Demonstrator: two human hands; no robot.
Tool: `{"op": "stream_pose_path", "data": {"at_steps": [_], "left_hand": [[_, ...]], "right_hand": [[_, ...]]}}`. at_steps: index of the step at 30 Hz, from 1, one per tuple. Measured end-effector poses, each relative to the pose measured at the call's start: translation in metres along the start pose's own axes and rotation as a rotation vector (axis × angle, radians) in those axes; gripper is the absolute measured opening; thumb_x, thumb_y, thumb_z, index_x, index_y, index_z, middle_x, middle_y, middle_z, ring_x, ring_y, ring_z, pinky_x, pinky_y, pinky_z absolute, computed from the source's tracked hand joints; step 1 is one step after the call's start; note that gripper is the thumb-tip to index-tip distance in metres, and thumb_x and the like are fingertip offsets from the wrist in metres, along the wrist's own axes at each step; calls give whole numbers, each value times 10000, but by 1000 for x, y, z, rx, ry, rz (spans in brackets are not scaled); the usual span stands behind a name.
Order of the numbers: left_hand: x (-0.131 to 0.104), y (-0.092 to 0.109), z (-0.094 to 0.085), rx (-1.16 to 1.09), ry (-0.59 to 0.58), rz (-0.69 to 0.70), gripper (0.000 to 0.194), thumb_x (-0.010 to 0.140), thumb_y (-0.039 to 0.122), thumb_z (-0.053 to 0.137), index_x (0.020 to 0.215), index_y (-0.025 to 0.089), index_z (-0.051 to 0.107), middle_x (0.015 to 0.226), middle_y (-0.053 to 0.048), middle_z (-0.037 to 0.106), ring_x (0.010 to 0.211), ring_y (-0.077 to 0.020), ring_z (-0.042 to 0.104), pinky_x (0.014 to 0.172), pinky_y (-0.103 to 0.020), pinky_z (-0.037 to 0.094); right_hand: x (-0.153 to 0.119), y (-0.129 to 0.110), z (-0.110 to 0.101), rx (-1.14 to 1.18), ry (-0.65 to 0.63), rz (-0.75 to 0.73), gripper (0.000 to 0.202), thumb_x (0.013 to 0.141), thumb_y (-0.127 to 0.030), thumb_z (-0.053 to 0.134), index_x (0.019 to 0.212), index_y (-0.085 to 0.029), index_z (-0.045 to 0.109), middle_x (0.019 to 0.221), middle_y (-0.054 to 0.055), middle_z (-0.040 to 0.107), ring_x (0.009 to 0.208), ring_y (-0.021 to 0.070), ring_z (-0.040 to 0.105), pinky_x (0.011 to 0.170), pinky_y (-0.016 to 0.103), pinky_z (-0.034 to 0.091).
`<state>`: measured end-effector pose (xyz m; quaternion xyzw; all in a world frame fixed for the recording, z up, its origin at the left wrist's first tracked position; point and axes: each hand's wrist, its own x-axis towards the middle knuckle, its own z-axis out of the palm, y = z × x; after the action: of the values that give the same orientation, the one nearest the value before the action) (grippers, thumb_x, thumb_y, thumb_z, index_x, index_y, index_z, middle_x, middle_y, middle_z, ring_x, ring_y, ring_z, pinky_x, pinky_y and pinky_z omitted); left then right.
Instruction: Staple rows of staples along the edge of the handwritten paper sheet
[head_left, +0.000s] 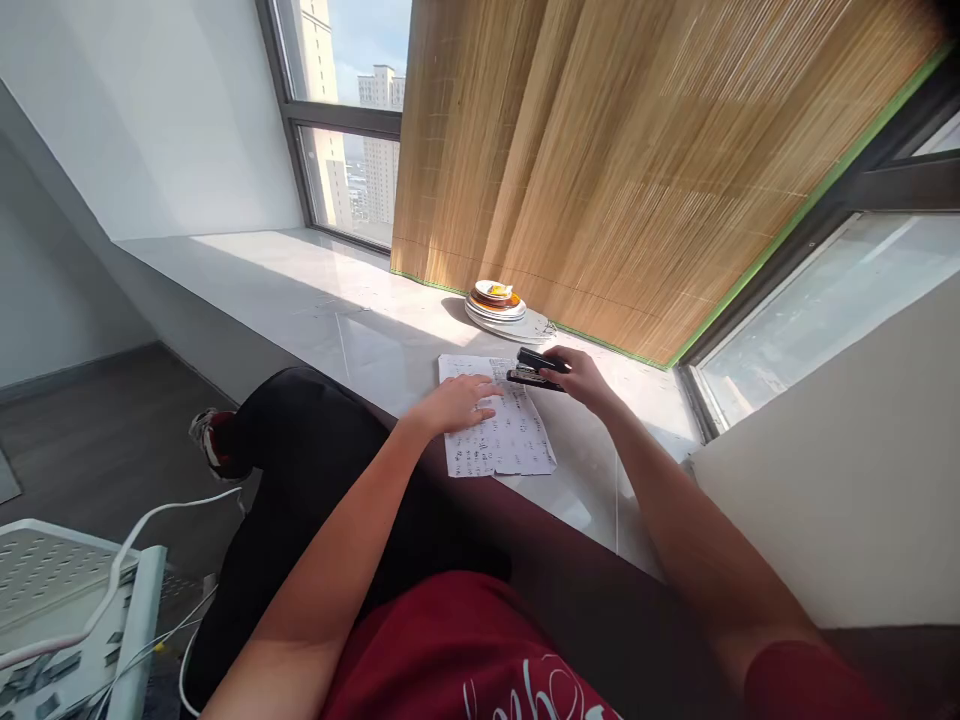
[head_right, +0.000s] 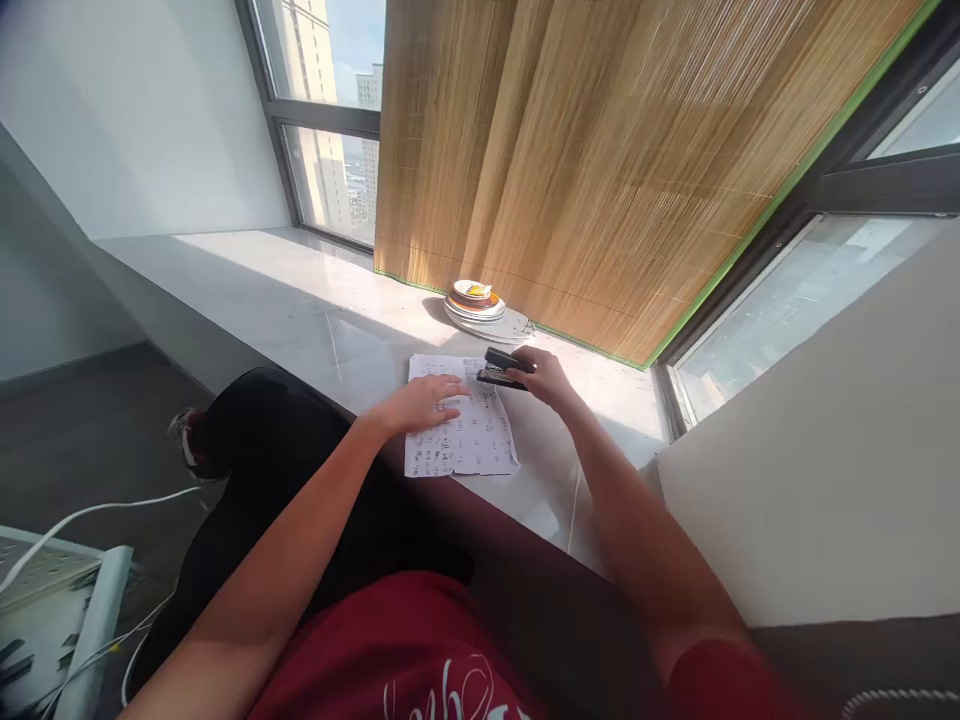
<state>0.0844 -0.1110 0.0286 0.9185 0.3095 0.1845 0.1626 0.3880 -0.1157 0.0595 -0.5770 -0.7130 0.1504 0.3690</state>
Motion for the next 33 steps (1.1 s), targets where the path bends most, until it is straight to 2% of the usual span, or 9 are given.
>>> {"op": "stream_pose_path", "data": {"at_steps": [2,5,7,9,12,18,23,26,33], "left_hand": [[-1,0,2,37,-66,-20,318,1006,338,638,1302,272,733,1540,-81,610,1406,-341,554,1195,-466,395],[-6,-1,2,36,1,-12,179,980,264,625,1090,220,759,1273,-110,737,1227,-330,656,1148,-456,433],[-9,2,3,23,24,-7,146,972,255,628,1053,213,742,1218,-111,741,1196,-328,662,1177,-482,407],[-10,6,6,6,-20,23,220,1008,279,592,1171,244,737,1388,-106,683,1328,-337,596,1243,-558,323],[-9,11,14,11,-107,58,375,1081,314,485,1394,389,678,1615,-48,527,1509,-353,426,1271,-699,182],[-4,16,23,21,-174,30,536,1087,282,440,1547,542,532,1736,-1,373,1599,-473,252,1192,-873,71],[-1,20,26,5,-204,8,636,1037,223,496,1537,616,490,1761,76,305,1616,-521,172,1162,-916,-4],[-1,19,26,-28,-183,7,651,1003,199,530,1506,613,536,1743,91,343,1616,-507,196,1182,-900,-5],[-1,18,28,-14,-145,14,652,967,202,571,1506,569,568,1697,50,439,1607,-489,238,1219,-861,6]], "right_hand": [[-4,3,-21,-114,-82,81,336,760,-393,756,1044,-215,774,986,69,794,870,254,689,755,370,531],[-13,7,-40,-181,-189,168,383,682,-328,799,1052,-229,810,933,61,817,782,244,711,647,327,533],[-18,10,-44,-136,-278,175,423,677,-311,798,1092,-241,834,931,53,828,813,259,742,661,331,566],[-21,12,-45,-81,-383,157,453,708,-314,783,1153,-260,844,965,43,837,892,278,763,729,353,601],[-23,8,-45,-65,-478,133,478,732,-319,783,1205,-274,841,1010,41,843,949,299,769,785,380,619],[-23,-11,-38,-69,-524,76,512,764,-350,799,1270,-274,816,1072,41,843,1004,320,764,874,428,620],[-24,-21,-33,-124,-488,57,481,756,-335,787,1230,-262,825,1105,55,837,1036,332,751,896,458,611],[-24,-24,-34,-131,-482,46,429,772,-330,761,1188,-253,834,1104,59,836,1021,327,749,879,456,612],[-25,-32,-37,-218,-481,80,428,758,-282,726,1169,-264,844,1031,46,841,917,292,751,767,394,605]]}}
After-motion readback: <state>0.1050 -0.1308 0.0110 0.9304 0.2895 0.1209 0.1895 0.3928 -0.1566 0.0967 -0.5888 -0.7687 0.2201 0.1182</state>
